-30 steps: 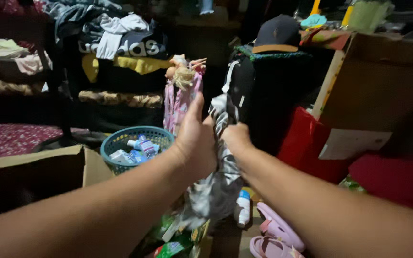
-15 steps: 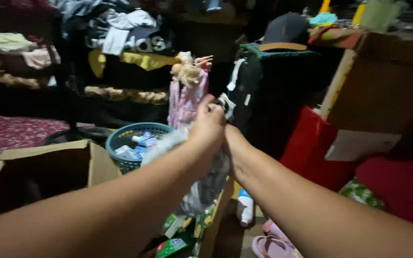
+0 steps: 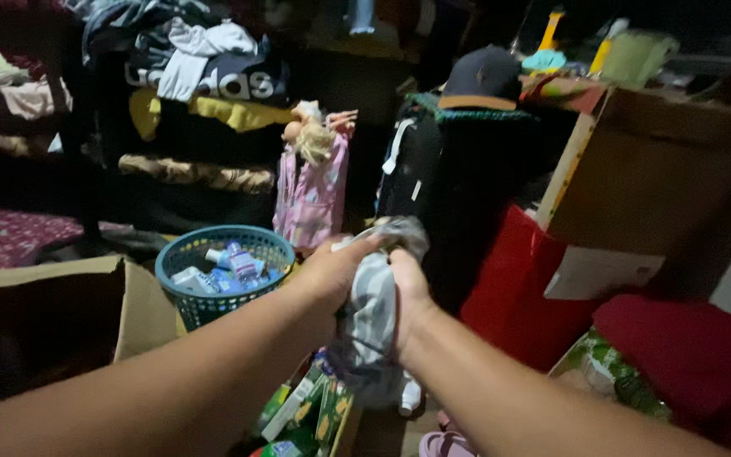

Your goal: The person sorts various household and food items by moving them between cardboard boxes and a blue plastic basket, using a pair of scissors to cut apart a strip of instant coffee packets.

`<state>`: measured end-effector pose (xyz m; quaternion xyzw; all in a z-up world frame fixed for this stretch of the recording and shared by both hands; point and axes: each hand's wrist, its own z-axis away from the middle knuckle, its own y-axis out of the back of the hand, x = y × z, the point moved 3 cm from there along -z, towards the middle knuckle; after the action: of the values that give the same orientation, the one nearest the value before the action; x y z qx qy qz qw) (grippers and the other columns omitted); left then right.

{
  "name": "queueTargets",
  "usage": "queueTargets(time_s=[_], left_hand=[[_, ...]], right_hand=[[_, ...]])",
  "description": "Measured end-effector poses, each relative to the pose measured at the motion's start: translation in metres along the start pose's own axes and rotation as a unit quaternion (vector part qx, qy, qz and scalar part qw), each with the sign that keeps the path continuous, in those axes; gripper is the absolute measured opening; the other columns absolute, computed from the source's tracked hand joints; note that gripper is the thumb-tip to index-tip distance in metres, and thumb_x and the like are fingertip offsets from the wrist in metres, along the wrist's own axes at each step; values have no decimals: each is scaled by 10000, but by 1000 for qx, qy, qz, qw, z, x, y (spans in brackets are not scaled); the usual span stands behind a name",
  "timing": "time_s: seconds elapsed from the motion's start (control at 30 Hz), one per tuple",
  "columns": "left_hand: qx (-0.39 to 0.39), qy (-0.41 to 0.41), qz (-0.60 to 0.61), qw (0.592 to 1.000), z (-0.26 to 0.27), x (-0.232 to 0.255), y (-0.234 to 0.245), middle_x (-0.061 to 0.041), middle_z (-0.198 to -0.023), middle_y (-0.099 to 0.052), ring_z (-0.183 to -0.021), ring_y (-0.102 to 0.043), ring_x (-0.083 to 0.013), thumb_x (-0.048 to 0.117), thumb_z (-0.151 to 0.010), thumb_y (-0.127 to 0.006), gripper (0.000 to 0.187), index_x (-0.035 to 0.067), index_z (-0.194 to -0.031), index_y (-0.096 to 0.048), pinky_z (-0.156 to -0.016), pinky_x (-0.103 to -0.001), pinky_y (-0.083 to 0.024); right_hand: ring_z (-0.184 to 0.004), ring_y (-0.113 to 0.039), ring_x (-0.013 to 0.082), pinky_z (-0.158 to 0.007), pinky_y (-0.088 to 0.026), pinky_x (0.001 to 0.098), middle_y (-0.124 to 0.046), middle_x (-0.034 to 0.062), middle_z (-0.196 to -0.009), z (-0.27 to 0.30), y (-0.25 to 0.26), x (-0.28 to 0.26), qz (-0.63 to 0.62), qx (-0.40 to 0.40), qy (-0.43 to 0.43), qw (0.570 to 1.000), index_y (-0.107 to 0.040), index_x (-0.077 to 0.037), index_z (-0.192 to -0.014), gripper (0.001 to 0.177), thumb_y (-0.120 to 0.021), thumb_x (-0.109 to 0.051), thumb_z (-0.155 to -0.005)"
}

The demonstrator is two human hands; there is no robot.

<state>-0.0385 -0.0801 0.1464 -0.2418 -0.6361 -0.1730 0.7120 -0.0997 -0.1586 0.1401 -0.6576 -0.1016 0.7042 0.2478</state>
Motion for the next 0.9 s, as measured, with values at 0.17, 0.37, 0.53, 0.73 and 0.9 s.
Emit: queueTargets(time_s=[0.17,0.37,0.53,0.73,0.9], left_hand=[[93,-41,-77,992,9,4,41,-215,-1049,-766,-966,-703,-375,489,-970,-570,496,55,-1128,-752,-839,-505,-537],[87,-276,-313,905,24,1,94,-279,-928,-727,-934,-689,-469,448,-1041,-418,547,0,-967,-723,-799,-532,-516],[115,-278,-220,928,0,1,81,-294,-914,-691,-869,-684,-458,278,-1013,-461,388,21,-1304,-482,-772,-540,-516],[-39,-293,-283,912,22,-38,87,-167,-1156,-601,-907,-691,-302,151,-943,-662,481,37,-1370,-476,-738,-404,-605],[-132,-94,-287,944,24,-69,154,-66,-901,-784,-757,-724,-138,157,-869,-718,298,61,-1150,-749,-673,-288,-603]], right_hand=[[-660,-682,223,-674,-551,381,-730,80,-810,2,-51,6,56,23,-9,998,-702,-104,-1030,491,-446,-521,-990],[-754,-692,183,-729,-566,358,-752,64,-901,8,-67,-12,330,14,76,941,-733,-67,-1098,388,-602,-395,-937],[-758,-701,162,-697,-555,330,-767,46,-924,22,-78,-10,216,40,-32,975,-738,-117,-1068,414,-610,-468,-887],[-739,-696,211,-654,-550,373,-763,133,-894,8,-22,34,352,185,45,917,-753,32,-1020,459,-644,-402,-917],[-789,-706,274,-702,-556,403,-748,168,-944,-3,51,56,295,269,42,916,-713,36,-1069,500,-640,-434,-915]])
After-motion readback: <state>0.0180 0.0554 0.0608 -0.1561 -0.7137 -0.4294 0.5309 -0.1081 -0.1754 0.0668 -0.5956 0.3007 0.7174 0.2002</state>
